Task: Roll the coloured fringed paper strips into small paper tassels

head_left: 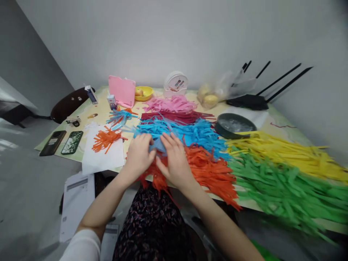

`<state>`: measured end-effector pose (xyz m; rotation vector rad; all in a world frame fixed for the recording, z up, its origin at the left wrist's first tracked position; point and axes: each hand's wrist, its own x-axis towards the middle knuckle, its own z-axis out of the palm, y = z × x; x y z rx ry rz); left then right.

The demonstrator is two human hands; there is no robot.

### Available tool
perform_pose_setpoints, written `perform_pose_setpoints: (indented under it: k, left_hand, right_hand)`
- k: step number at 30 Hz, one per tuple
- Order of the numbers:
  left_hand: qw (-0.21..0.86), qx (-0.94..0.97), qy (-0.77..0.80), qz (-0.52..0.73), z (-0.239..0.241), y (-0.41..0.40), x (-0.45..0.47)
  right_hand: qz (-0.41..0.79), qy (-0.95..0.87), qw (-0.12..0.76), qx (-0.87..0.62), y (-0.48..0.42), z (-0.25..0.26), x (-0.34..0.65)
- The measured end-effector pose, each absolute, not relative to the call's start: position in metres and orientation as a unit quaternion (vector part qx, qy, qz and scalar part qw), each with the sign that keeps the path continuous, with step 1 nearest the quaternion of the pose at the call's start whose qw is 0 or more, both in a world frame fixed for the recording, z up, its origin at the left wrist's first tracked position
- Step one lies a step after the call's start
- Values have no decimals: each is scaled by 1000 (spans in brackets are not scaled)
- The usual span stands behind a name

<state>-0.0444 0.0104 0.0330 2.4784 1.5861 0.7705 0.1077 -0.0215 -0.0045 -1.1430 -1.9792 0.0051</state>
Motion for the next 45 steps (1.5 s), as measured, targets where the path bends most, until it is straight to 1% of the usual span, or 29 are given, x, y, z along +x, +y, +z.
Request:
perform_pose_setpoints:
  k: [4, 6, 9, 11, 13, 18, 22, 24, 28, 30, 32, 34, 36, 39, 41, 43, 45]
  left_hand:
    - [99, 826, 514, 211, 32, 0, -47]
    - [159, 829, 489, 220, 31, 2, -55]
    - [273, 814, 437, 267, 30, 11, -67]
    - [316, 793, 423, 303, 28, 17, -71]
    - [352, 771, 414, 331, 27, 22, -71]
    - [436, 738, 360, 369, 29, 24, -67]
    - [480, 734, 328, 351, 39, 24, -75]
    - [502, 748, 301, 313, 48, 25, -81]
    - [579, 731, 244, 267, 63, 30, -80]
    - [591, 725, 250, 251, 66, 33, -71]
    - [584, 744, 261, 193, 66, 36, -60]
    - [573, 762, 270, 134, 66, 39, -51]
    - [555, 774, 284, 110, 66, 41, -47]
    - [519, 790, 306, 115, 69, 41, -46]
    - [497, 802, 303, 134, 72, 40, -46]
    - [497, 803, 289, 157, 76, 38, -45]
    - [519, 788, 281, 174, 77, 35, -43]
  right_hand:
    - [3, -785, 392, -479, -9, -18, 120]
    - [28, -788, 387, -477, -8, -13, 134]
    - [127, -784, 372, -481, -10, 3, 153]
    - [197, -772, 362, -484, -12, 16, 162]
    - [243, -757, 373, -478, -12, 25, 169]
    - [303, -729, 422, -446, -13, 37, 180]
    - [325, -731, 445, -404, -15, 42, 190]
    - [317, -737, 454, -388, -17, 45, 192]
    - [302, -758, 444, -370, -20, 54, 191]
    - [292, -775, 436, -352, -21, 58, 190]
    - [271, -796, 425, -334, -22, 61, 190]
    - [240, -820, 403, -327, -22, 63, 192]
    - [207, -843, 368, -333, -22, 67, 197]
    - [167, -864, 322, -349, -22, 71, 205]
    - [164, -867, 312, -352, -22, 72, 208]
    - [182, -857, 324, -356, -22, 71, 209]
    - [211, -841, 349, -355, -22, 69, 209]
